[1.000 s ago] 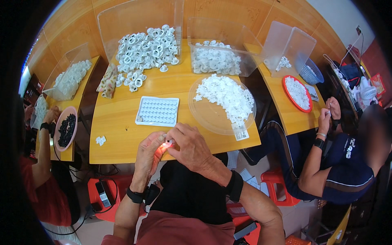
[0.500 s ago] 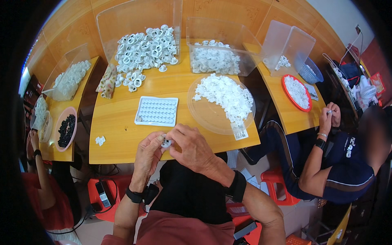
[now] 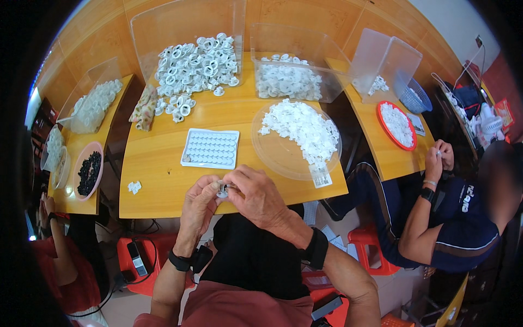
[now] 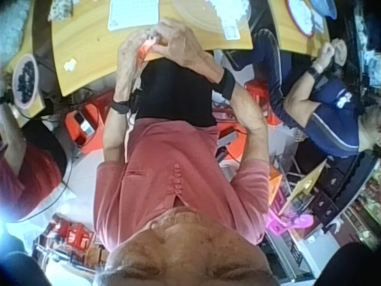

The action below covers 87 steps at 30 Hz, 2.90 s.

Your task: Assembling small plastic components by inserting white plastic parts into grey circular housings.

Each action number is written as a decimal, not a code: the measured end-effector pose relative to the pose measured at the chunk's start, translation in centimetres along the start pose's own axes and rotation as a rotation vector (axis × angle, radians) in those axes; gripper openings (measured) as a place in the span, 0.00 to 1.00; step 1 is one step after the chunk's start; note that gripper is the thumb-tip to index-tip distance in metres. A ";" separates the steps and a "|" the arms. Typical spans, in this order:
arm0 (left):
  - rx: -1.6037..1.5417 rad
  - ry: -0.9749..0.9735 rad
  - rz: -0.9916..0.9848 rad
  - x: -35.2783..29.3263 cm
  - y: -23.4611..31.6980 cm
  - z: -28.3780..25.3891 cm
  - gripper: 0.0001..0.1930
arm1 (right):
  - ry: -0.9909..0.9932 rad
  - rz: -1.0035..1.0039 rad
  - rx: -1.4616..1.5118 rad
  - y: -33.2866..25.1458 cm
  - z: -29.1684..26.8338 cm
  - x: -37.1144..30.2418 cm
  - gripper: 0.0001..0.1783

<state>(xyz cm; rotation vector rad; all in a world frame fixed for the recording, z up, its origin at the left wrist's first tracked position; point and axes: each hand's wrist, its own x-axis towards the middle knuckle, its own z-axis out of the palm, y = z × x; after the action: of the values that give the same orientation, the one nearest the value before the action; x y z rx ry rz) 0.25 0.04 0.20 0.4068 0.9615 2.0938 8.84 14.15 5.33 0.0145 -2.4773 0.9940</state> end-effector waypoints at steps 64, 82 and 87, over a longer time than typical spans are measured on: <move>-0.067 -0.120 -0.224 -0.5 0.7 0.9 0.15 | -0.101 0.361 0.589 0.8 -0.9 -1.4 0.09; -0.223 -0.074 -0.172 -0.2 -1.1 0.7 0.10 | 0.112 0.036 0.033 -1.5 -1.1 -1.7 0.15; -0.245 -0.106 -0.166 -0.1 -1.2 0.8 0.11 | 0.128 -0.008 -0.029 -0.8 -0.4 -2.0 0.15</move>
<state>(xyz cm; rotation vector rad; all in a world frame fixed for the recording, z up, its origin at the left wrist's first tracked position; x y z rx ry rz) 1.36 0.89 -0.17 0.2980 0.6446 1.9871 10.94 13.46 5.22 -0.0470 -2.3731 0.9266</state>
